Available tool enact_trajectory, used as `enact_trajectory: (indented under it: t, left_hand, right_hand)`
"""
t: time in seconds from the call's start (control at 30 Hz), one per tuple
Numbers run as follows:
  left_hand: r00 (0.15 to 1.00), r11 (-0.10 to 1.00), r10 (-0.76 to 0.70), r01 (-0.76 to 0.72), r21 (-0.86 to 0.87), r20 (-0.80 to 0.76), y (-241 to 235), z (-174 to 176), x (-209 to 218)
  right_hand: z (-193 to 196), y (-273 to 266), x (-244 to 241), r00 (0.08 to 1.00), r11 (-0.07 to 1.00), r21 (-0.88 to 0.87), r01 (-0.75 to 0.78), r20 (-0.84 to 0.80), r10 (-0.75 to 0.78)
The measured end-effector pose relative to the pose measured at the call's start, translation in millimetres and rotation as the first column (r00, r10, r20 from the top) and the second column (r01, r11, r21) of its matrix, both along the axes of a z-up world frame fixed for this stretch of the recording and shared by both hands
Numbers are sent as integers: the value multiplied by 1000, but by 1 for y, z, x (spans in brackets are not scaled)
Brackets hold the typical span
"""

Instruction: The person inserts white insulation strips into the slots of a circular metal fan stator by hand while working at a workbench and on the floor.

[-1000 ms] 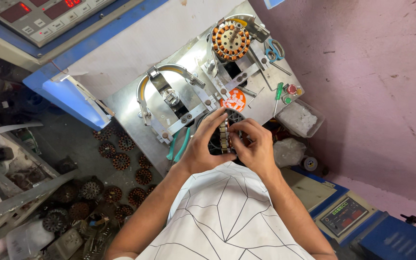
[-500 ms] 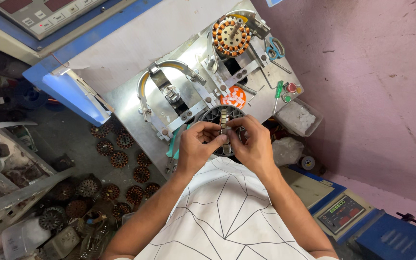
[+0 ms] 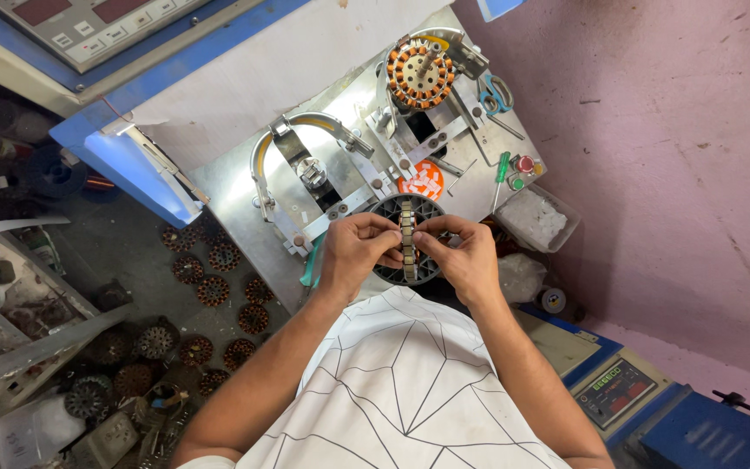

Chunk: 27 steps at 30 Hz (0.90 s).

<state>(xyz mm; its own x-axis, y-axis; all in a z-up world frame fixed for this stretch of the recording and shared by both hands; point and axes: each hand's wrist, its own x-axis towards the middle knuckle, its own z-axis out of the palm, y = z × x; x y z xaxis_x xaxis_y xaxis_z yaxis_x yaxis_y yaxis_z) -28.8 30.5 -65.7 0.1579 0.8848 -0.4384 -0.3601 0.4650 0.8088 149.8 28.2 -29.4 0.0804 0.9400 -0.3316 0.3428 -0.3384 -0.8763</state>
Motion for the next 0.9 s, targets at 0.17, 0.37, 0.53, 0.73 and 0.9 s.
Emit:
enact_trajectory:
  t: [0.17,0.37,0.53,0.73,0.9]
  left_hand:
    - [998,1000,-16,18,-21,67,2,-4,1]
    - [999,1000,8,-9,20,37,-4,-6,3]
    - [1000,996,7,-6,93,-8,-3,7,1]
    - [865,805,242,74,589,-439,-32,47,2]
    - [848,697,180,248,673,-499,-39,65,16]
  right_hand:
    - [6,-2,-4,996,999,-30,19,83,-17]
    - [3,-3,-3,997,1000,-6,-13,77,14]
    - [-3,-3,9,983,997,-68,-26,-183,13]
    - [0,-20,23,742,994,-71,-83,-670,14]
    - [12,-30,10,889,982,-163,-97,-457,12]
